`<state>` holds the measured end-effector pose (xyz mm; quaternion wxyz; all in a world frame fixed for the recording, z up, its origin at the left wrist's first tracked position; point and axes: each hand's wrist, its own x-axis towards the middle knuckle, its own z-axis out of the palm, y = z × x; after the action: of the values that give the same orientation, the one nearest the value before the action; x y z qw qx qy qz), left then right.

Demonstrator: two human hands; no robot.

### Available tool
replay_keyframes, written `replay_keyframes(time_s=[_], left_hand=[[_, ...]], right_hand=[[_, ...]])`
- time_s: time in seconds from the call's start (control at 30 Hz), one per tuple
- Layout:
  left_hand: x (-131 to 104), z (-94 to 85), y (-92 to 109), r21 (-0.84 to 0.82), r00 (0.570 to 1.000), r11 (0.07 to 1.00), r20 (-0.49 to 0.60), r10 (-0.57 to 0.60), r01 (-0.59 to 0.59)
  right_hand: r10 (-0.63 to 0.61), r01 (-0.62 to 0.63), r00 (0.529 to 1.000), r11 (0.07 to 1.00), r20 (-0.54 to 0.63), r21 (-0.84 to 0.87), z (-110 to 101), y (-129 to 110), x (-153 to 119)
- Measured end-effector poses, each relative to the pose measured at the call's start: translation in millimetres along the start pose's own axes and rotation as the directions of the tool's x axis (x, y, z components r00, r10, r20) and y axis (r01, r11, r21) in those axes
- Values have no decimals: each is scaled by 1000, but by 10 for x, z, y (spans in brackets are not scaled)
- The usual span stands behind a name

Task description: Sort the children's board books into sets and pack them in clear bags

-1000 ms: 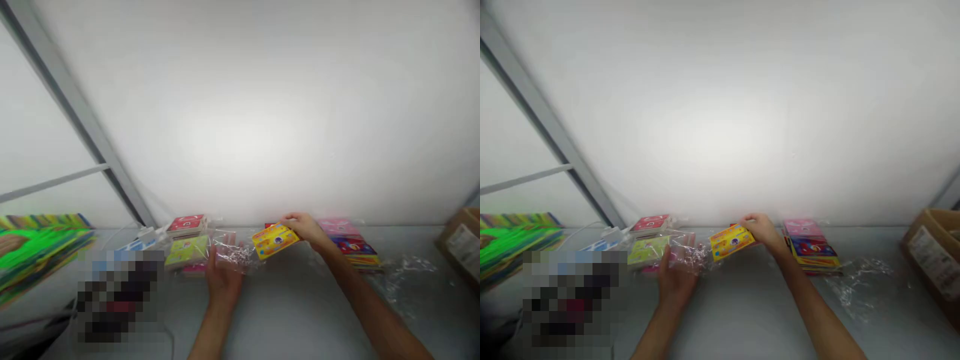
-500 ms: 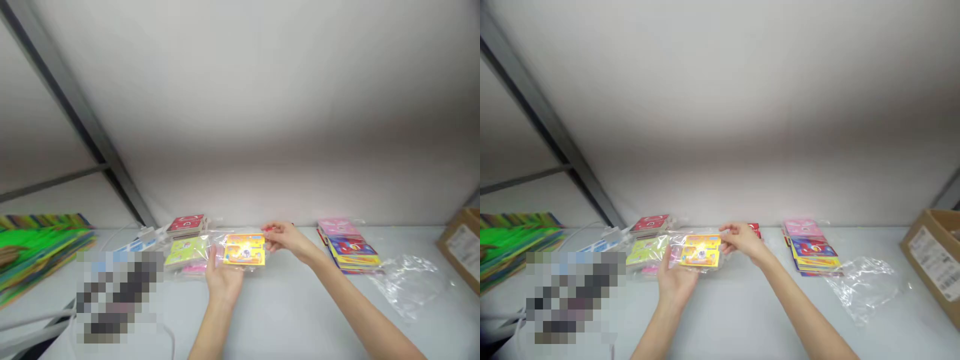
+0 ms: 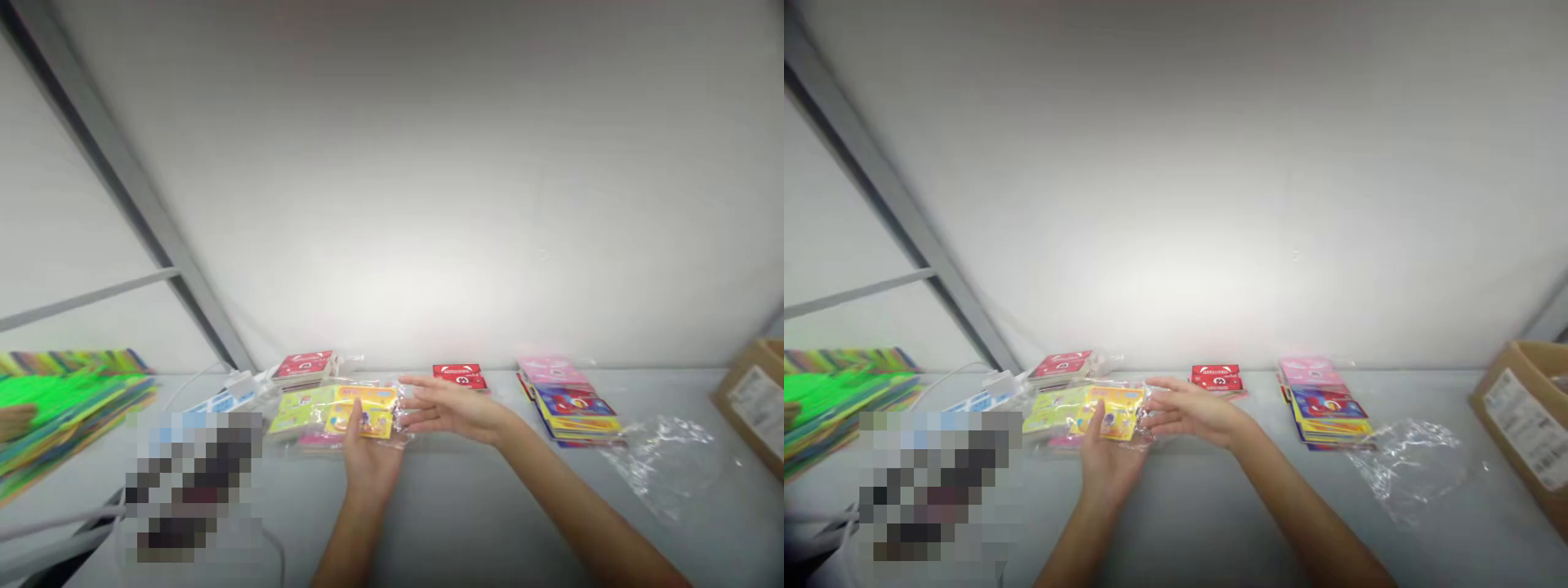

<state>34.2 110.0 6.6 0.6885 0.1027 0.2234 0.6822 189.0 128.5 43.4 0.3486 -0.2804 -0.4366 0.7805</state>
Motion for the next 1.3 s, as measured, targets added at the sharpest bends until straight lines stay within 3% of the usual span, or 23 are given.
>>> replay_keyframes(time_s=[0.2,0.33,0.43,0.5,0.6,0.67,0.77,1.03,1.3], left_hand=[[10,-10,2,23,999,1000,-40,5,-5],[14,-30,23,59,996,998,-81,36,-32],[18,-43,29,57,994,998,-104,22,-16],[22,-49,27,41,993,999,-116,3,1],[30,-57,23,12,991,1000,-134,-14,16],[35,-63,20,17,990,1000,-137,-15,17],[40,-67,15,27,990,999,-141,-26,30],[39,-56,8,44,987,998,-158,-44,52],[25,-25,14,41,983,998,-180,-44,52]], right_hand=[[-20,18,999,998,-39,-54,-92,-46,-9],[-111,80,978,981,-175,-174,-332,-153,-42],[-210,108,917,949,-340,-296,-571,-230,-69],[-258,56,838,917,-481,-394,-734,-249,-75],[-295,-55,766,855,-572,-515,-952,-211,-49],[-348,-204,736,704,-581,-680,-1065,-148,-7],[-379,-336,688,590,-619,-734,-1183,-37,69],[-373,-447,718,401,-588,-800,-1325,155,161],[-442,-456,685,360,-579,-814,-1421,193,195]])
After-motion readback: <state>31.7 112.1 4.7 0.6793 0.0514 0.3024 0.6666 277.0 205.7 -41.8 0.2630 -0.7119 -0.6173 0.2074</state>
